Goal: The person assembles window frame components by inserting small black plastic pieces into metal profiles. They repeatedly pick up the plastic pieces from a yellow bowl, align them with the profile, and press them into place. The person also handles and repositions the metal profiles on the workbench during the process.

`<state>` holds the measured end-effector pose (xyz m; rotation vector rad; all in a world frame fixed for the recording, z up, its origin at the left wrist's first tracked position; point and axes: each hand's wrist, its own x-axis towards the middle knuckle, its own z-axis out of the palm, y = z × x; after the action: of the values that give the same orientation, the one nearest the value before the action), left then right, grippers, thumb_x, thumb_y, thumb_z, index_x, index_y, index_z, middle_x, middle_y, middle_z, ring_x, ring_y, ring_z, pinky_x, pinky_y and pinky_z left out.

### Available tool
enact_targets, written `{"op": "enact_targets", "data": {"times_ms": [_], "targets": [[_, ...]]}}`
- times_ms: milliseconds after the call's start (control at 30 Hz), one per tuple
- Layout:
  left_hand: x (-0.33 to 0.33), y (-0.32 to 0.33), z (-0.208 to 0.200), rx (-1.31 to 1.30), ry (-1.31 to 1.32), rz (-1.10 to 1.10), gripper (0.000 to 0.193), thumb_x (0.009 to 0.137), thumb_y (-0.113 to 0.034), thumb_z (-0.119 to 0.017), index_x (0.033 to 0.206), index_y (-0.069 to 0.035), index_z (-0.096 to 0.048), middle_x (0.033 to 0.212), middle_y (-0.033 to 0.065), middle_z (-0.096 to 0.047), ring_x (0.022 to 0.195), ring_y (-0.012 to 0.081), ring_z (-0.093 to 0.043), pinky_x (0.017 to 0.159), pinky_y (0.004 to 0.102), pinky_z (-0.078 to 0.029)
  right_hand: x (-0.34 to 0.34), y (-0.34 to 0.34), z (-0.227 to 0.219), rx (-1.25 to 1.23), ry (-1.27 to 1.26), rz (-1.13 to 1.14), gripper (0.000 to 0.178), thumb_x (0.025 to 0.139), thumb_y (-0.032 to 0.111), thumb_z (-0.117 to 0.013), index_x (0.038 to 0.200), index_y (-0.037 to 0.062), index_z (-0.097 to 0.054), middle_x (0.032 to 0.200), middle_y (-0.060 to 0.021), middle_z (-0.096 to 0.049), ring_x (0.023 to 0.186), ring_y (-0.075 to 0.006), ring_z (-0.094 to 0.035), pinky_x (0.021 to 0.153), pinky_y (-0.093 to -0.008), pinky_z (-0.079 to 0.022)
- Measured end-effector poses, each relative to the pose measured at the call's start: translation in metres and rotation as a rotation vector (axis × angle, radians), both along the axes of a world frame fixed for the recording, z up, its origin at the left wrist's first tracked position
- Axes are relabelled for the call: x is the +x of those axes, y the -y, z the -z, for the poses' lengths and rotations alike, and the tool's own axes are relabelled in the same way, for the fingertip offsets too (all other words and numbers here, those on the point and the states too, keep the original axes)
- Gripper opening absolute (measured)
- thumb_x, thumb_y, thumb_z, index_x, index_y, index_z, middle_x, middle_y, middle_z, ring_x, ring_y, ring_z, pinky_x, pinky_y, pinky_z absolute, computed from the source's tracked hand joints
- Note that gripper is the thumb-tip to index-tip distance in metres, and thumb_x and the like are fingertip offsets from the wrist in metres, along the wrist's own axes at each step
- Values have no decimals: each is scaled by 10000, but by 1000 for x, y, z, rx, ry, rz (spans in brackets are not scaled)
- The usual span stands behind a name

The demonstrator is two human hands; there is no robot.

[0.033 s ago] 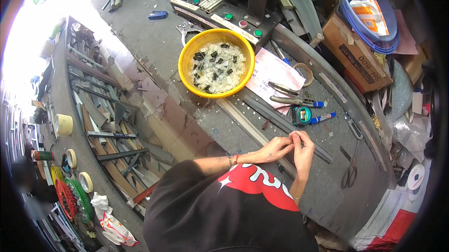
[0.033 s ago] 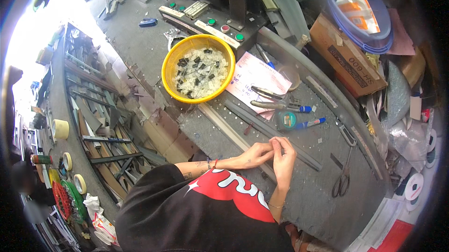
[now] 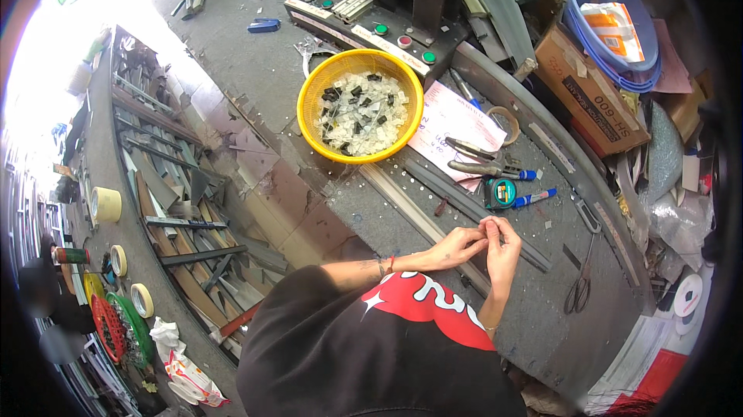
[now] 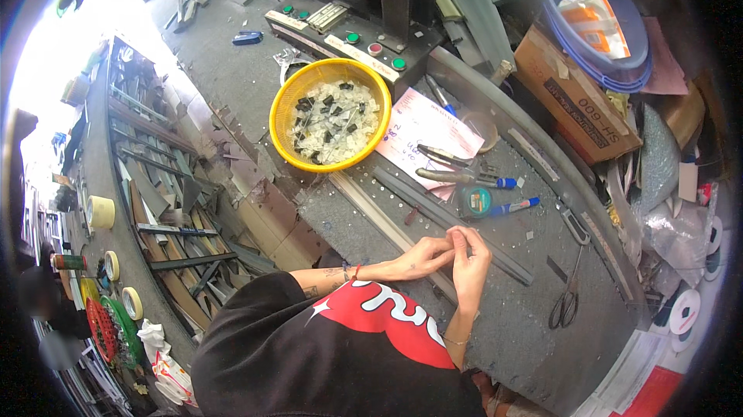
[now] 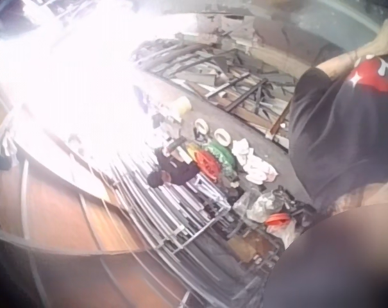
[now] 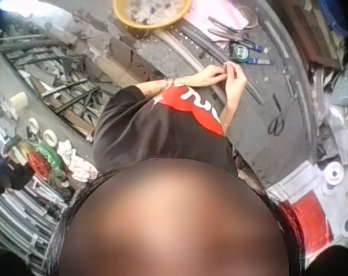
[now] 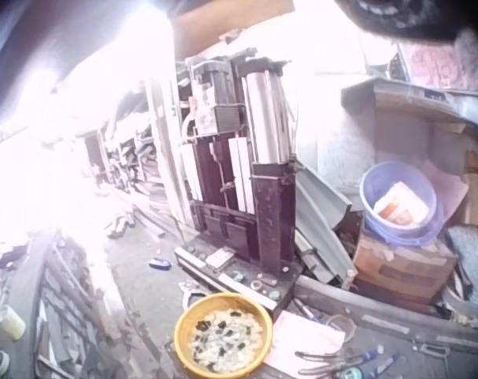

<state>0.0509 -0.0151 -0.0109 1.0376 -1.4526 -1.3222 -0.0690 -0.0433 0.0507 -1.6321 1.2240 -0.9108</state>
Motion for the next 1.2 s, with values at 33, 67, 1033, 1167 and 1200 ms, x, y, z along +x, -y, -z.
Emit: {"op": "enact_targets", "data": {"times_ms": [33,67,1033,1167,1200], "targets": [[5,2,-3,125,28,96,271,904,-193,-544,980,67,-560,919,234,-604,824,311,-617,702,382,-471,4,1,1,45,110,43,160,924,108,-553,888,-38,-608,745,-46,-587,723,-124,-566,670,-258,-440],[8,2,-7,50,23,111,296,912,-200,-541,1046,64,-543,954,230,-603,867,302,-612,733,378,-469,4,2,0,37,129,68,161,929,109,-549,892,-35,-611,733,-39,-581,710,-116,-561,663,-251,-437],[328,79,-29,-303,1786,-681,146,704,-83,-621,843,-101,-663,1023,100,-526,981,237,-471,764,326,-371,-20,-24,15,86,191,211,203,936,79,-537,1099,-40,-562,795,-74,-622,717,-118,-587,650,-245,-480],[323,70,-51,-269,1521,-686,157,722,-121,-668,871,-77,-638,1031,95,-533,1003,256,-473,830,358,-391,-15,-24,6,31,296,221,147,923,64,-557,1033,-34,-565,791,-66,-617,706,-115,-585,643,-241,-483],[317,65,-59,-209,1381,-694,171,726,-127,-681,878,-69,-630,1031,96,-535,1010,262,-474,851,369,-395,-13,-25,4,13,332,228,128,918,59,-563,1010,-31,-566,783,-59,-610,697,-111,-581,638,-238,-482]]}}
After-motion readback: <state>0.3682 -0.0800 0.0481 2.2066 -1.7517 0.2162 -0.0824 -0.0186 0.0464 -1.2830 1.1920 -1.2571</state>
